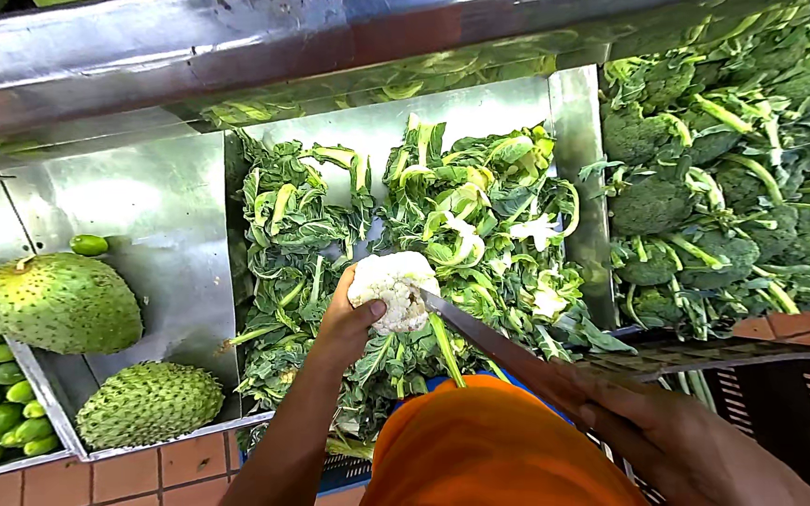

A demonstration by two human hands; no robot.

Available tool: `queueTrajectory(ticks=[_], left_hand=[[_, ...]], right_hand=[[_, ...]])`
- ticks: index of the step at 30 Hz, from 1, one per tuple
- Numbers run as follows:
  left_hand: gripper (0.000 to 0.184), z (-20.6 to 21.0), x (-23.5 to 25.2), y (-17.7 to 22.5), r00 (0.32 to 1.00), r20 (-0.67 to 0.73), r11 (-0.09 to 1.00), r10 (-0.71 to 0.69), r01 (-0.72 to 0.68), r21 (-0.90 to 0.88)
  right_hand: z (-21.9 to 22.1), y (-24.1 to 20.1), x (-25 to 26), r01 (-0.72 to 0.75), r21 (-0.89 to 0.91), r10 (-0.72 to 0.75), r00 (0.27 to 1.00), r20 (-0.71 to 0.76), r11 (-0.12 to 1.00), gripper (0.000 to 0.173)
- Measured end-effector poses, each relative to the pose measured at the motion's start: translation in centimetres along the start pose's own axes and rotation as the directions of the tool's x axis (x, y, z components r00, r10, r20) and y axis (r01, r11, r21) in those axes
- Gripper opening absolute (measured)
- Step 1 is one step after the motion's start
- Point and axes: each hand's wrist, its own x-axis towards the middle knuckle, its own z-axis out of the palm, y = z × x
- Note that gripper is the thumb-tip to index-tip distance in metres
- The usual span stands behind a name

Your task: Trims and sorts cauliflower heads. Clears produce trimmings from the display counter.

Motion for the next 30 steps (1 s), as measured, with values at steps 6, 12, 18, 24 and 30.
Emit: queueTrajectory(ticks=[6, 12, 18, 24, 30], left_hand=[[0.090, -0.6, 0.0, 0.5, 0.995, 0.064, 0.990, -0.078, 0.069, 0.124], [0.093, -1.4, 0.3, 1.6, 0.966, 0.126, 0.936, -0.224, 0.177, 0.305], [0.094, -2.1, 0.6, 1.8, 0.929, 0.194, 0.896, -0.315, 0.224, 0.383], [0.081, -1.8, 0.7, 1.8, 0.875, 0.174, 0.823, -0.452, 0.334, 0.459], [0.070, -1.7, 1.3, 2.0, 0.794, 0.233, 0.767, -0.562, 0.395, 0.505]], right_hand=[[-1.2, -1.2, 0.1, -0.045, -0.048, 0.048, 0.997, 0.057, 0.998, 0.045], [-1.3, -1.1, 0.4, -0.044, -0.026, 0.047, 0.992, 0.115, 0.999, 0.043], [-2.2, -0.7, 1.5, -0.276, 0.217, 0.172, 0.900, 0.401, 0.937, 0.046], [-1.9, -0.4, 1.8, -0.467, 0.343, 0.207, 0.788, 0.580, 0.815, 0.049], [-1.6, 0.4, 2.2, -0.603, 0.383, 0.167, 0.659, 0.733, 0.699, 0.051]])
